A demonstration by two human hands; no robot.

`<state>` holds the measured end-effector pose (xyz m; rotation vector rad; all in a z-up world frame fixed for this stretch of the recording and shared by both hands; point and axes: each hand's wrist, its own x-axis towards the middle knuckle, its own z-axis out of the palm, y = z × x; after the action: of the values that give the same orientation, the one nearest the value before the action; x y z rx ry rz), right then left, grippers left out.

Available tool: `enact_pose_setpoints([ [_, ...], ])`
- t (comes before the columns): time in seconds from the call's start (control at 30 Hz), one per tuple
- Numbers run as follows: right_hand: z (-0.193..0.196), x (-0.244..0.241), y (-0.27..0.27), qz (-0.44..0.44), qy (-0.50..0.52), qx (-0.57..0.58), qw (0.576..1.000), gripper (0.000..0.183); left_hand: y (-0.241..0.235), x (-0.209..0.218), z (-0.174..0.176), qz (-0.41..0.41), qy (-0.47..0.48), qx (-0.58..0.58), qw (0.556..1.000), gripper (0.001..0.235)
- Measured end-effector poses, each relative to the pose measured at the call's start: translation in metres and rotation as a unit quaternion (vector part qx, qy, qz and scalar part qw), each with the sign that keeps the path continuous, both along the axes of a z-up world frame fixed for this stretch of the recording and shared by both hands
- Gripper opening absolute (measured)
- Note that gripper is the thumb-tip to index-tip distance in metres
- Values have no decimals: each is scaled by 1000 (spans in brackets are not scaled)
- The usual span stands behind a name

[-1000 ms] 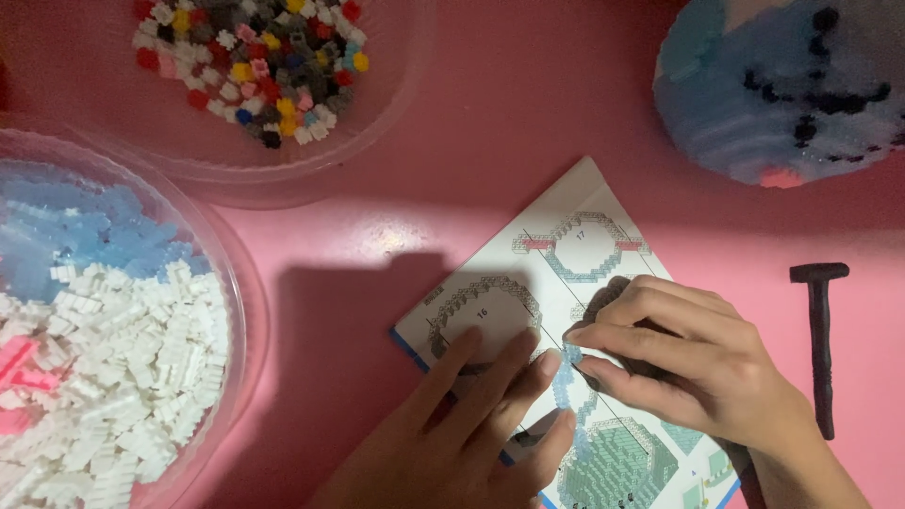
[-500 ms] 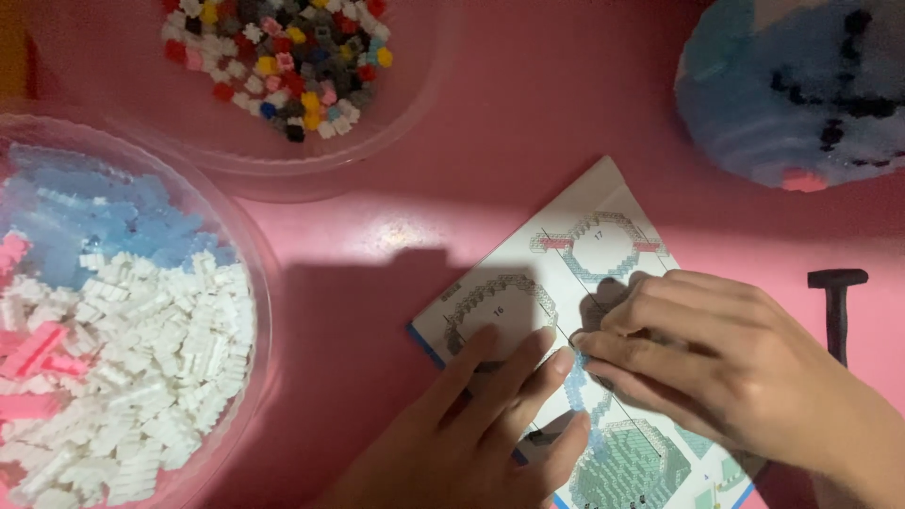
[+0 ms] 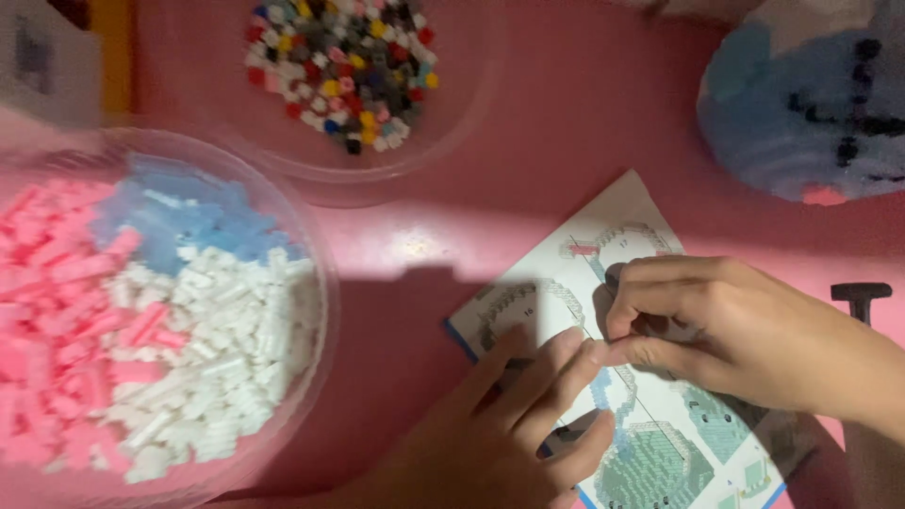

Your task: Assembling a 3D character model using small plastic interlocking blocks while following instructions

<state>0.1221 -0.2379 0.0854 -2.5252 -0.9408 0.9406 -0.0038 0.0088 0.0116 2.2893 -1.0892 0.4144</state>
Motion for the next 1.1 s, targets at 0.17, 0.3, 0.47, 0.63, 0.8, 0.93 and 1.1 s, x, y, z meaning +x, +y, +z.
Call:
enact_pose_setpoints([
  [0.17, 33, 12, 27, 81, -52, 59, 994, 31, 3, -3, 1, -7, 3, -47, 999, 58],
  [0.3, 83, 10, 88, 114, -174, 158, 965, 23, 11, 0, 8, -9, -10, -83, 996, 53],
  [0.47, 88, 12, 186, 197, -263, 224, 917, 15, 10, -3, 7, -17, -4, -119, 993, 43],
  [0.63, 62, 35, 240, 267, -250, 213, 906, 6, 6, -10, -9, -11, -24, -106, 994, 48],
  [0.8, 48, 34, 261, 273, -369, 155, 875, 39, 6, -18, -13, 28, -25, -55, 998, 65],
  [0.93, 39, 38, 268, 283, -395, 161, 859, 31, -2, -22, -22, 42, -8, -54, 998, 55],
  [1.1, 39, 44, 266, 344, -450, 122, 815, 37, -3, -21, -20, 23, 24, 26, 999, 59],
])
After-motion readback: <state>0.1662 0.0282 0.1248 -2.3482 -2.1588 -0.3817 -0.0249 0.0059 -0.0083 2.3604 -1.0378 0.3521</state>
